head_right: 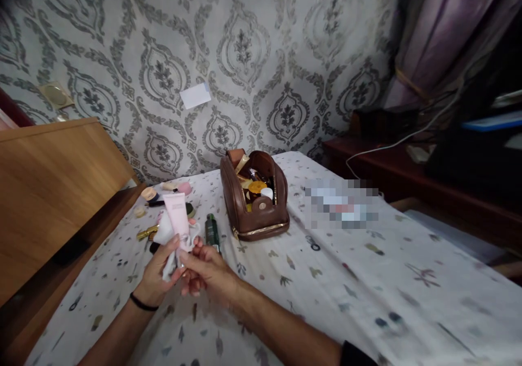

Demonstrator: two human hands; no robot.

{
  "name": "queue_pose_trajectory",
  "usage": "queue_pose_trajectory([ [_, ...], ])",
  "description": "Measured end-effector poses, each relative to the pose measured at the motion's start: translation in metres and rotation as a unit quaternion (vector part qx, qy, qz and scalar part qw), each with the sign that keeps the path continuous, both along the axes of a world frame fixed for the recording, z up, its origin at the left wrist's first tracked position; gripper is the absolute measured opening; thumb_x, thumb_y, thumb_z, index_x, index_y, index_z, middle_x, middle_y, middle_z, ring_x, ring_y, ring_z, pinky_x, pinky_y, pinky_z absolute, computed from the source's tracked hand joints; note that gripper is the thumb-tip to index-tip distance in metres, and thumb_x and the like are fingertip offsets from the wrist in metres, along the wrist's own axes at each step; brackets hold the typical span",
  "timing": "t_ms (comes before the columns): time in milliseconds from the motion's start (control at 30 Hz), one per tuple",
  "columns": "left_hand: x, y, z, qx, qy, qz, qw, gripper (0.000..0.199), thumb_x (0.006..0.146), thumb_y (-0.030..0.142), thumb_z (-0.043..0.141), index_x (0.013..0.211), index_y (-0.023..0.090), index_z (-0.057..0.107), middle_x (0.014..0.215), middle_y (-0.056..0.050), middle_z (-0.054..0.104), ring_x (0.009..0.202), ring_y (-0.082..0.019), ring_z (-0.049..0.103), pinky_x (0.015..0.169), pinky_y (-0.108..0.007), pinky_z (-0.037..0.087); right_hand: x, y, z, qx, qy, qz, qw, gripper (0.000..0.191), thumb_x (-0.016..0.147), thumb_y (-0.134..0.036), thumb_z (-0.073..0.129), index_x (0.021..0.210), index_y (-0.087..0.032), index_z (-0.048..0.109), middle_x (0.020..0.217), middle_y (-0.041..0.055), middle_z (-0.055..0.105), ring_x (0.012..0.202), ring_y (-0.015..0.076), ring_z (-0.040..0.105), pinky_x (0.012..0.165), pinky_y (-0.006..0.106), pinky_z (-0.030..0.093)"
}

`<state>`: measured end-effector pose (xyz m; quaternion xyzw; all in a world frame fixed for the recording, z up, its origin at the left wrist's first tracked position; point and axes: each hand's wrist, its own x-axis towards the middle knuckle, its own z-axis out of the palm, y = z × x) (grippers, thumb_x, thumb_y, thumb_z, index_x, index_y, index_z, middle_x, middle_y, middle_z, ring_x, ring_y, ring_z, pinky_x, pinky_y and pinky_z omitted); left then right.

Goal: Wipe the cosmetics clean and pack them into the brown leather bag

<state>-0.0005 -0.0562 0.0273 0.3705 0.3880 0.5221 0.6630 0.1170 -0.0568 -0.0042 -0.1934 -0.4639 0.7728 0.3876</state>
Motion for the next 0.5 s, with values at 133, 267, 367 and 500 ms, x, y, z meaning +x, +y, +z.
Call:
queue_pose_trajectory([
  [133, -0.010, 0.001, 0.005, 0.038, 0.079, 0.047, 0.995, 0.055, 0.064, 0.046, 0.081, 0.111, 0.022, 0.064, 0.080, -0.001, 0.072, 0.043, -0.012, 0.059, 0.053, -0.030, 0.058, 0.003, 0.004, -0.002, 0.077, -0.108, -0.081, 0.988, 0.062, 0.068, -0.078, 0.060, 0.071, -0.016, 0.055, 0.060, -0.0005, 0.059, 0.045, 0.0090, 0.051, 0.043, 0.022, 0.034],
  [267, -0.029, -0.005, 0.004, 0.044, 0.289, 0.195, 0.936, 0.039, 0.062, 0.039, 0.084, 0.092, 0.018, 0.072, 0.085, -0.007, 0.073, 0.099, -0.029, 0.067, 0.086, -0.033, 0.055, 0.008, 0.004, 0.002, 0.140, -0.137, -0.221, 0.955, 0.053, 0.075, -0.071, 0.060, 0.080, -0.017, 0.059, 0.063, -0.0034, 0.051, 0.051, 0.0098, 0.050, 0.049, 0.023, 0.039],
  [367, -0.041, -0.009, -0.004, 0.079, 0.344, 0.209, 0.912, 0.031, 0.063, 0.039, 0.082, 0.088, 0.022, 0.072, 0.094, -0.007, 0.073, 0.124, -0.032, 0.055, 0.109, -0.039, 0.040, 0.007, -0.001, 0.007, 0.147, -0.101, -0.225, 0.958, 0.050, 0.077, -0.064, 0.064, 0.100, -0.020, 0.061, 0.078, -0.0015, 0.056, 0.059, 0.0104, 0.053, 0.052, 0.022, 0.041],
  [500, -0.043, -0.013, -0.012, 0.135, 0.412, 0.201, 0.878, 0.028, 0.064, 0.043, 0.080, 0.083, 0.024, 0.071, 0.095, -0.009, 0.073, 0.124, -0.035, 0.053, 0.113, -0.044, 0.036, 0.001, -0.005, 0.009, 0.137, -0.072, -0.234, 0.960, 0.049, 0.073, -0.059, 0.070, 0.101, -0.020, 0.062, 0.083, 0.0013, 0.062, 0.072, 0.0154, 0.057, 0.056, 0.024, 0.044],
])
